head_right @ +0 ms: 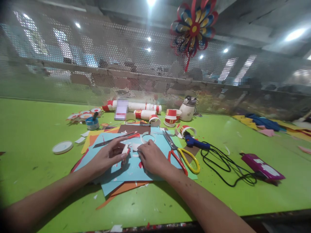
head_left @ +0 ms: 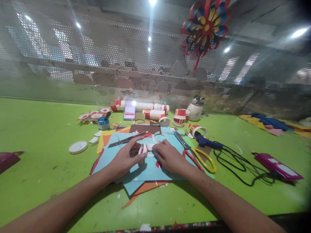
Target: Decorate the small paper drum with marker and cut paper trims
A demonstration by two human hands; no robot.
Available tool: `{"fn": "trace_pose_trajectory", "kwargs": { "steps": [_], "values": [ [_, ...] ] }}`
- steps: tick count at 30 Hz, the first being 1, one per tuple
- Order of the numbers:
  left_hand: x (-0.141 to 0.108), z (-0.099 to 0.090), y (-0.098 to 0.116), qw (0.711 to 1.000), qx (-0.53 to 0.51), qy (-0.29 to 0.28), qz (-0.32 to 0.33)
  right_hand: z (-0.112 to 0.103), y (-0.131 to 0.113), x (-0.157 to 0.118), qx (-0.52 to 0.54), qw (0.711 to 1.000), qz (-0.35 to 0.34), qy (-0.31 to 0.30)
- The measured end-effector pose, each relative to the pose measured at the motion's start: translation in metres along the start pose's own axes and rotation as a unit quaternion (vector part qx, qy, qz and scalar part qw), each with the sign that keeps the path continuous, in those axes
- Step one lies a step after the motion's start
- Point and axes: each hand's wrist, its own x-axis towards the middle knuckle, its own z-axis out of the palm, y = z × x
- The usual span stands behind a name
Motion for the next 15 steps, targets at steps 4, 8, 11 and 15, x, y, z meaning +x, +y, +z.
{"fn": "trace_pose_trajectory", "kwargs": {
  "steps": [4, 8, 11, 15],
  "values": [
    [0.002, -0.003, -0.003, 0.999, 0.015, 0.038, 0.02, 0.001, 0.001, 0.0, 0.01, 0.999, 0.004, 0.032],
    [0.003, -0.008, -0.007, 0.998, 0.023, 0.056, 0.015, -0.006, 0.011, 0.004, -0.003, 0.995, 0.033, 0.093],
    [0.002, -0.008, -0.004, 0.997, 0.035, 0.062, 0.013, -0.014, 0.027, 0.006, -0.022, 0.989, 0.066, 0.132],
    [-0.001, -0.006, 0.006, 0.996, 0.025, 0.082, -0.003, -0.014, 0.043, 0.007, -0.044, 0.985, 0.093, 0.136]
  ]
}}
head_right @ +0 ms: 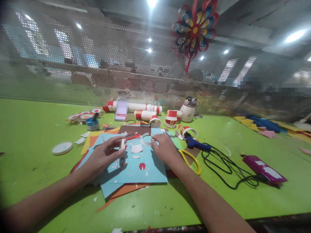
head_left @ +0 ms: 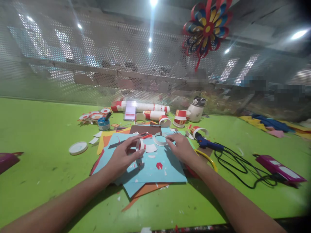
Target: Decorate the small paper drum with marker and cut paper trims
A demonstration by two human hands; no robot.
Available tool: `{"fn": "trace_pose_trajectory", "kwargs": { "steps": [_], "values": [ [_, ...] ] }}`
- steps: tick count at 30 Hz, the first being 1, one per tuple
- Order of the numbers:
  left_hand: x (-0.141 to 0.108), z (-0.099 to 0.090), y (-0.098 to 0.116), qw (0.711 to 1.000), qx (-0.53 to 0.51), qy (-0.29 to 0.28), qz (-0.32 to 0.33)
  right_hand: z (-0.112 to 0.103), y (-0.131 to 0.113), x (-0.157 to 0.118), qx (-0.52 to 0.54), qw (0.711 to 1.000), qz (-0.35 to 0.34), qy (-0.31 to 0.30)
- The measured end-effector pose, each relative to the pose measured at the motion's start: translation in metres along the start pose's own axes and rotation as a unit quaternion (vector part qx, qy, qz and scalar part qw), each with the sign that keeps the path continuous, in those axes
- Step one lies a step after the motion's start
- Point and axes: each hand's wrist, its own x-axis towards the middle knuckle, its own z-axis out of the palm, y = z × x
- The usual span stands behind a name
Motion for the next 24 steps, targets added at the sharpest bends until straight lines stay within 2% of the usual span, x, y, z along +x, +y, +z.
{"fn": "trace_pose_trajectory", "kwargs": {
  "steps": [4, 10, 17, 24],
  "values": [
    [-0.001, 0.001, 0.005, 0.999, -0.02, 0.035, -0.003, 0.006, -0.003, -0.003, -0.029, 0.999, -0.005, -0.018],
    [0.003, -0.003, 0.003, 0.997, -0.033, 0.073, -0.015, 0.007, -0.014, -0.005, -0.031, 0.998, -0.048, -0.032],
    [0.001, -0.001, 0.007, 0.995, -0.077, 0.054, -0.028, 0.008, 0.002, 0.002, -0.029, 0.999, -0.028, -0.01],
    [-0.003, 0.004, 0.012, 0.995, -0.082, 0.039, -0.033, 0.019, -0.004, 0.003, -0.038, 0.993, -0.08, -0.077]
  ]
}}
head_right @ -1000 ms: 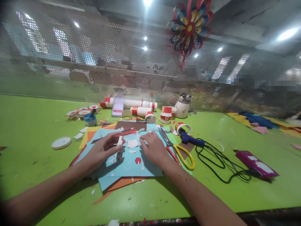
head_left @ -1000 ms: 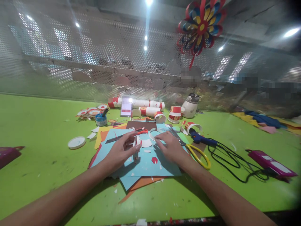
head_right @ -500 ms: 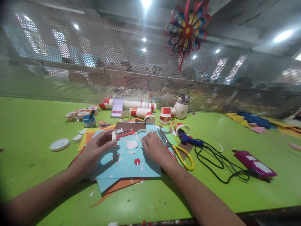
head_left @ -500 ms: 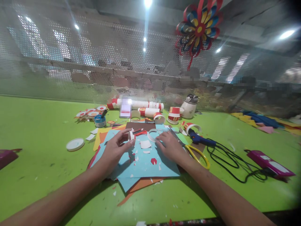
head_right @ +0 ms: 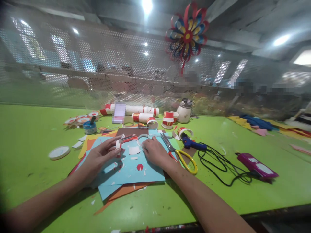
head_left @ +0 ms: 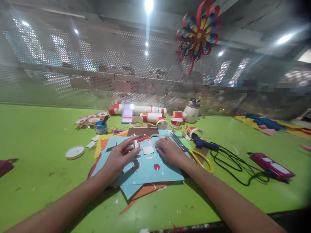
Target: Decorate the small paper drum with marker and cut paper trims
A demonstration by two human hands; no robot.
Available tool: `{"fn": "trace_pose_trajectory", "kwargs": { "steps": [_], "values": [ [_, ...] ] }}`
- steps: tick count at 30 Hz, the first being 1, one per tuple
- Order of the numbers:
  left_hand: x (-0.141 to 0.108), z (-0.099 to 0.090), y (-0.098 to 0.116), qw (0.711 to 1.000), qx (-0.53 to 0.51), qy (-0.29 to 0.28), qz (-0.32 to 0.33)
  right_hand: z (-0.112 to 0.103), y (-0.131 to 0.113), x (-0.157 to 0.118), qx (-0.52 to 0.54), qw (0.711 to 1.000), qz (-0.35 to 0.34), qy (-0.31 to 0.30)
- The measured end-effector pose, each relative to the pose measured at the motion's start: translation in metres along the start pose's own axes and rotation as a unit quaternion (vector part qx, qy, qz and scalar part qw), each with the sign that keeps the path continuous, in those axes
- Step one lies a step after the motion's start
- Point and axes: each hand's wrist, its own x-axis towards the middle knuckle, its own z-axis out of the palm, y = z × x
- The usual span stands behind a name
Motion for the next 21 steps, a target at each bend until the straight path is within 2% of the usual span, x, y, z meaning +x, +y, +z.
{"fn": "trace_pose_trajectory", "kwargs": {
  "steps": [6, 15, 21],
  "values": [
    [0.0, 0.0, 0.002, 1.0, -0.009, 0.0, -0.004, 0.0, -0.008, -0.002, 0.012, 1.0, -0.022, -0.014],
    [-0.001, 0.002, 0.004, 1.0, 0.01, -0.003, -0.021, 0.0, 0.009, -0.001, 0.015, 1.0, 0.02, 0.01],
    [-0.001, 0.001, 0.006, 1.0, 0.02, -0.01, -0.015, 0.0, 0.001, -0.001, 0.046, 0.999, 0.006, 0.021]
  ]
}}
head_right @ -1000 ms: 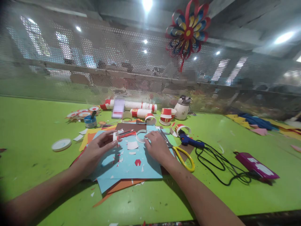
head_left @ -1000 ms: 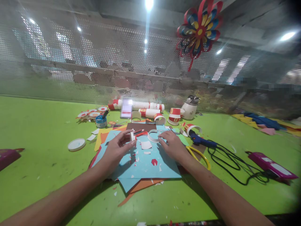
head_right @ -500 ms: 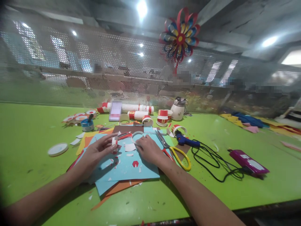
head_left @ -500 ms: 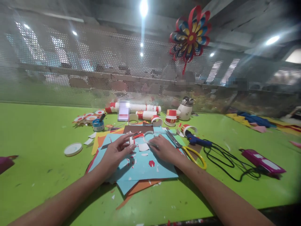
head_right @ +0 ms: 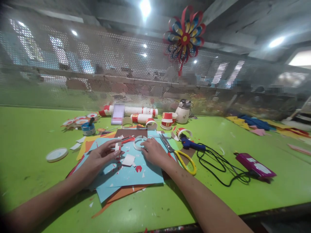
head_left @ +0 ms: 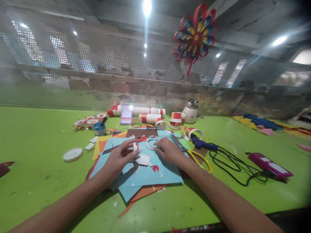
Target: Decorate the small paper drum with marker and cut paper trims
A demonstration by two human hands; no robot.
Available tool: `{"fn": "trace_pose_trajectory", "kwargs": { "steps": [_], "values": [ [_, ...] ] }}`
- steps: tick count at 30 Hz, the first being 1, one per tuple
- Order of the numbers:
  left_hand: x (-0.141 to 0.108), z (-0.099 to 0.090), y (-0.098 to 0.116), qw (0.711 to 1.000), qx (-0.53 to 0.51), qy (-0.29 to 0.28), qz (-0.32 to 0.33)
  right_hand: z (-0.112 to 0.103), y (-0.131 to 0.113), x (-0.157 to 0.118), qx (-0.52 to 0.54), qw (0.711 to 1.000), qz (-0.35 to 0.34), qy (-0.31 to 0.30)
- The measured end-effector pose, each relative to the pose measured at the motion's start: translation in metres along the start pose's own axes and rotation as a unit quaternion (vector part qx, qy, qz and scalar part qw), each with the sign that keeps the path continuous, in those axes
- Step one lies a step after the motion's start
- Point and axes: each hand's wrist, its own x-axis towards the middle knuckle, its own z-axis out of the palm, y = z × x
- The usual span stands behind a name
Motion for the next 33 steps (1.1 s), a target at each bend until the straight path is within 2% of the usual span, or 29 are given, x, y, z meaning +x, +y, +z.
{"fn": "trace_pose_trajectory", "kwargs": {
  "steps": [5, 11, 14, 19, 24, 33],
  "values": [
    [0.0, -0.001, 0.0, 1.0, 0.014, 0.0, -0.008, -0.01, 0.002, -0.003, 0.038, 0.996, 0.031, 0.074],
    [0.001, -0.002, -0.002, 1.0, 0.019, -0.008, -0.009, -0.035, 0.027, -0.002, 0.067, 0.972, 0.098, 0.204],
    [0.002, -0.002, -0.002, 1.0, 0.006, -0.01, -0.01, -0.041, 0.036, -0.002, 0.073, 0.96, 0.119, 0.242],
    [0.003, -0.001, -0.005, 0.999, -0.014, -0.029, 0.007, -0.04, 0.045, -0.001, 0.079, 0.956, 0.122, 0.256],
    [0.007, -0.003, -0.013, 0.999, 0.032, -0.006, 0.028, -0.033, 0.052, 0.0, 0.07, 0.956, 0.124, 0.256],
    [0.008, -0.001, -0.025, 0.995, 0.065, -0.004, 0.076, -0.028, 0.058, -0.001, 0.045, 0.959, 0.128, 0.249]
  ]
}}
